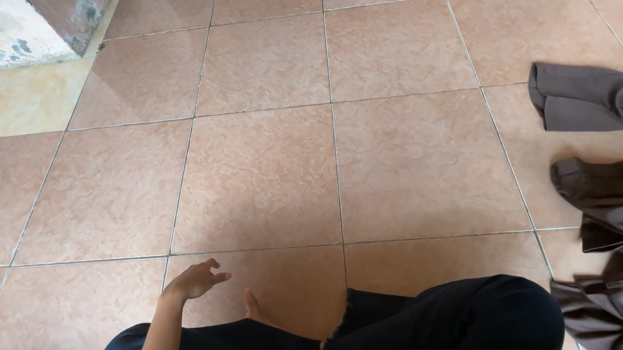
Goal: Folding brown pants into neat rectangles and stacking them on the floor
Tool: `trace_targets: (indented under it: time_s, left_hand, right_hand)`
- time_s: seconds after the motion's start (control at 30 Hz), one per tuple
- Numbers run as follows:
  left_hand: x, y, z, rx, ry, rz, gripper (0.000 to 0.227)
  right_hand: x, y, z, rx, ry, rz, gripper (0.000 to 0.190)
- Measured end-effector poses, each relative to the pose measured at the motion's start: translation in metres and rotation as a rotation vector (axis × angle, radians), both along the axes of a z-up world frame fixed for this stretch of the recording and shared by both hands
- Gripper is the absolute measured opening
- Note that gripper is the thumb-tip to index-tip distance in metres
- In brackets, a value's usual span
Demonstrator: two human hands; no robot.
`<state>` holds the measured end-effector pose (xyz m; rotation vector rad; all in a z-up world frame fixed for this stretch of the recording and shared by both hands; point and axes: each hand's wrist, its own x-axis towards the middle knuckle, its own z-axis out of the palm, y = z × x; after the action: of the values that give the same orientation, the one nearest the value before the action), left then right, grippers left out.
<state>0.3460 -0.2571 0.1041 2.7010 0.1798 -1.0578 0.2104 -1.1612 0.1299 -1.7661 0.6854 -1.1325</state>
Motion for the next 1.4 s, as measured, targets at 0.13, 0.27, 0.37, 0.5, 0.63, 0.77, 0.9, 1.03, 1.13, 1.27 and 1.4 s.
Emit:
trace_targets:
  time_s: [0.13,0.27,0.37,0.5,0.63,0.77,0.9,1.03,1.13,1.27,1.4]
  left_hand:
    - [-0.002,-0.004,-0.004,0.019,0.002,-0.036,0.068]
    - [-0.003,-0.006,-0.01,0.052,-0.001,-0.114,0.066]
    - [0.001,-0.016,-0.005,0.011,-0.042,-0.119,0.066]
    - [0.013,-0.041,-0.009,-0.178,-0.115,-0.147,0.073]
    - [-0.009,-0.108,0.023,-0.828,0.085,0.167,0.093]
    - [-0.015,-0.137,0.025,-1.119,0.057,0.762,0.124]
    - [0.009,-0.121,0.034,-1.343,-0.181,1.148,0.094]
    - [0.014,-0.121,-0.025,-1.298,-0.42,0.998,0.089]
    - [0.008,-0.136,-0.044,-1.223,-0.447,0.604,0.069]
    - [-0.037,-0.179,0.027,-0.729,-0.632,-0.225,0.055]
    - [-0.035,-0.173,-0.01,-0.81,-0.46,-0.317,0.079]
  right_hand:
    - [0.041,0.138,0.115,-0.098,-0.273,0.149,0.024]
    - [0.086,0.23,0.174,-0.114,-0.421,0.323,0.012]
    - [0.106,0.311,0.19,0.026,-0.39,0.441,0.018]
    - [0.113,0.421,0.164,0.101,-0.313,0.439,0.014]
    - [0.082,0.498,0.121,0.211,-0.028,0.795,0.013]
    - [0.052,0.518,0.12,0.055,0.472,1.511,0.011]
    - [0.076,0.49,0.061,-0.295,1.019,1.782,0.011]
    - [0.095,0.461,0.006,-0.428,1.235,1.504,0.035]
    - [0.099,0.46,0.025,-0.356,1.146,1.3,0.07]
    - [0.087,0.507,0.077,0.023,0.776,1.45,0.118]
    - [0.097,0.512,-0.003,-0.015,0.558,1.329,0.07]
